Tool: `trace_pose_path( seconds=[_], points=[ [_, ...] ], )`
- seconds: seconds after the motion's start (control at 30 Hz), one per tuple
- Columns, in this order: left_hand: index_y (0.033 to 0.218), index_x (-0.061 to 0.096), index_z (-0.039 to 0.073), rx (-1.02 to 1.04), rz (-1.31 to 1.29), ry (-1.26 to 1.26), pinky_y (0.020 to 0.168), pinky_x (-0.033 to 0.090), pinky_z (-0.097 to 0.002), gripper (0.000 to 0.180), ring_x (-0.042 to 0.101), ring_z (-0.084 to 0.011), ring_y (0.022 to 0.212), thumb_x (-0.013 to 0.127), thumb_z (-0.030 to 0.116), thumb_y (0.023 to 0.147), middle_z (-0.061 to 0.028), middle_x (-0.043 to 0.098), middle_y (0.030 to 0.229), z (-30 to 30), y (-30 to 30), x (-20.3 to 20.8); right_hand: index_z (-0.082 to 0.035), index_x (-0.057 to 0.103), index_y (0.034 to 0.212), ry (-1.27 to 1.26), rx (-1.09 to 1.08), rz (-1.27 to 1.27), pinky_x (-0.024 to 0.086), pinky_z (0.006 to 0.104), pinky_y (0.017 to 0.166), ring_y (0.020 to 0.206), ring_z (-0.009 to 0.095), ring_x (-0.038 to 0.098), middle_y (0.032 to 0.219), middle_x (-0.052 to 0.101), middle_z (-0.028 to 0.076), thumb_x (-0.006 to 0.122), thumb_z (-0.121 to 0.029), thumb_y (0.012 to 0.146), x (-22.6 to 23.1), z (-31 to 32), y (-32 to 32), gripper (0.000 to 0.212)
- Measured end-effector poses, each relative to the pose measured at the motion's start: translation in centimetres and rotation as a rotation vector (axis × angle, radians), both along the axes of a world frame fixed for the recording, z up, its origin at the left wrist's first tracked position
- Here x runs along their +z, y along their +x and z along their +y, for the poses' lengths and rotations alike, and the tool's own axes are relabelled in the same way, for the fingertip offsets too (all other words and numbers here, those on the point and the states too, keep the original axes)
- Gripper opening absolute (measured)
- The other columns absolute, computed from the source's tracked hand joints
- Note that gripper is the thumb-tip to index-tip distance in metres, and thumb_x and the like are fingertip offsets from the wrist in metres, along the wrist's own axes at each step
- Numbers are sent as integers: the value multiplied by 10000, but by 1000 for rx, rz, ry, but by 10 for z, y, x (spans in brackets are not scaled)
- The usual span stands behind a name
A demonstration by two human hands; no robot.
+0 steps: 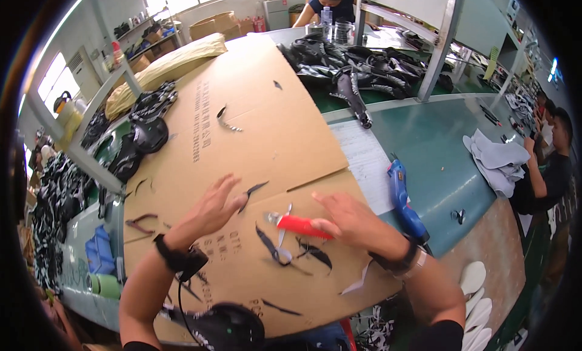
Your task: The person trims excess material from the underside of bicycle seats using a utility knife, turning each seat to cut along the edges. After trimming, they move the finished seats from the cardboard work surface onto a green table and pick up new ones to repeat the process.
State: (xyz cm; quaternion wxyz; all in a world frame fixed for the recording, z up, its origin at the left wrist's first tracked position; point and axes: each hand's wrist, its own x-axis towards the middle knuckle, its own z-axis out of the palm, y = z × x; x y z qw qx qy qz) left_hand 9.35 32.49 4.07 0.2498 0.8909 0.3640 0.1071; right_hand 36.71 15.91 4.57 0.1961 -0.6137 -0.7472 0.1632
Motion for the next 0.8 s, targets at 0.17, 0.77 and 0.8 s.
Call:
trace_pose_path(
  seconds=[0.17,0.77,0.8],
  points=[
    [1483,317,174,313,171,198,1131,113,-560,700,139,-384,1446,443,581,927,-212,186,1555,115,37,-55,-70,631,1162,-59,-12,-120,495,393,834,970,332,619,1048,662,167,627,-306,896,91,2,90,356],
    [1396,450,120,300,379,160,1101,49,-593,743,122,-408,1441,592,554,810,-235,200,1543,134,73,-60,-116,317,1451,458,-247,100,426,434,975,1192,399,501,1284,524,249,682,-188,824,-81,469,187,729],
    [1396,450,120,306,388,156,1101,49,-593,743,122,-408,1441,592,554,810,-235,200,1543,134,71,-60,-116,317,1451,453,-242,109,426,434,975,1192,399,501,1284,524,249,682,-188,824,-75,479,179,729]
  ],
)
